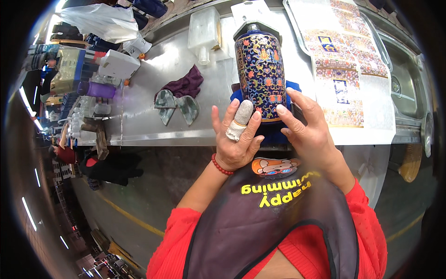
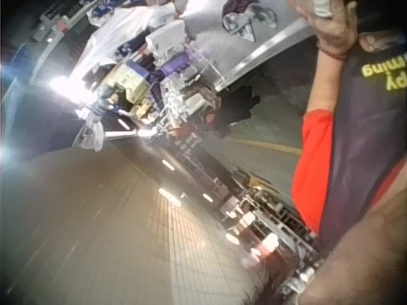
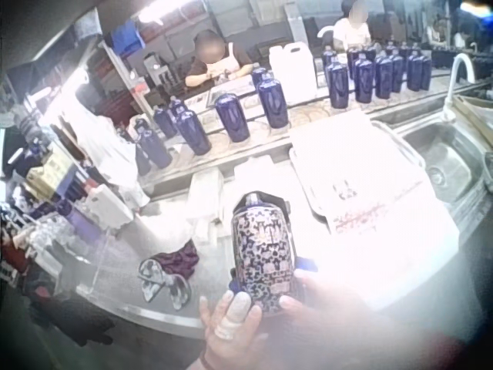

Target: The person applies decorative stickers to a dark blue cylindrical container. They use a small black scraper tool to smooth the sticker and remove air bubbles while rotating the container. The person finishes by placing the container on the floor with others.

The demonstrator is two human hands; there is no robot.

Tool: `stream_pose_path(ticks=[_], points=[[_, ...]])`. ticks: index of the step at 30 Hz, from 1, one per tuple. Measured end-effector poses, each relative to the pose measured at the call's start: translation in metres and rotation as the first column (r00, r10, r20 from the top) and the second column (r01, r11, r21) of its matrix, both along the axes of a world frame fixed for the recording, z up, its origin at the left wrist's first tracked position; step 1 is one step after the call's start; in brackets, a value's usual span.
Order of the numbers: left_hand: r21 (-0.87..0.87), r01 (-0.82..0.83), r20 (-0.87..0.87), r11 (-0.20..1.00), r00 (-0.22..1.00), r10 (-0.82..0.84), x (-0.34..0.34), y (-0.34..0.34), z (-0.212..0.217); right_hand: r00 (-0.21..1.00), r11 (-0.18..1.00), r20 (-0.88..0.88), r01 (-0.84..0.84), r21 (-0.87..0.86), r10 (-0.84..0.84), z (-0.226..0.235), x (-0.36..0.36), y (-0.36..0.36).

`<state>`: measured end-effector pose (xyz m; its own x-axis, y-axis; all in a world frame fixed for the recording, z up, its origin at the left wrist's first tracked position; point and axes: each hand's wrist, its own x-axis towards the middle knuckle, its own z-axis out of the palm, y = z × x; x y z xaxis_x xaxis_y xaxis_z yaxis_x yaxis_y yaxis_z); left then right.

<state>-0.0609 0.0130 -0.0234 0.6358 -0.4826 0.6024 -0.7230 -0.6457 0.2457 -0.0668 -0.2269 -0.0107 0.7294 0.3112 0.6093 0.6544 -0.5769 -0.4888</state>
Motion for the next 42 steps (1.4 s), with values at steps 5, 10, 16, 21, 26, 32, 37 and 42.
stream_pose_path(ticks=[5,10,16,21,26,32,37,42], points=[[0.028,-0.034,0.031,0.999,0.999,0.033,-0.002,-0.005,0.001,0.997,0.998,-0.038,0.061,-0.023,-0.062,-0.005,-0.005,0.001],[0.039,-0.041,0.052,0.998,0.998,0.039,-0.003,-0.004,0.003,1.000,0.999,0.006,0.023,-0.023,-0.023,-0.006,-0.004,0.002],[-0.045,-0.072,0.037,0.996,0.997,0.073,-0.001,0.008,-0.003,0.997,0.999,0.063,0.043,-0.024,-0.042,-0.001,-0.004,0.005],[0.000,-0.043,0.099,0.999,0.994,0.042,-0.002,0.010,-0.005,0.996,0.999,0.084,0.012,-0.048,-0.008,0.000,-0.003,0.007],[-0.035,-0.010,0.027,0.999,1.000,0.011,-0.003,0.013,-0.002,0.994,0.999,0.113,0.013,-0.039,-0.009,0.001,0.000,0.005],[-0.044,-0.050,-0.023,0.998,0.999,0.049,0.016,0.005,0.006,0.995,0.999,0.082,0.048,0.003,-0.048,0.007,0.002,0.001],[0.035,-0.039,0.036,0.999,0.999,0.037,0.032,-0.001,0.022,0.992,0.993,0.086,0.082,0.082,-0.089,0.009,0.010,-0.005],[0.109,0.014,0.004,0.994,1.000,-0.015,0.035,-0.008,0.031,0.995,0.994,0.076,0.065,0.085,-0.071,0.008,0.020,-0.009]])
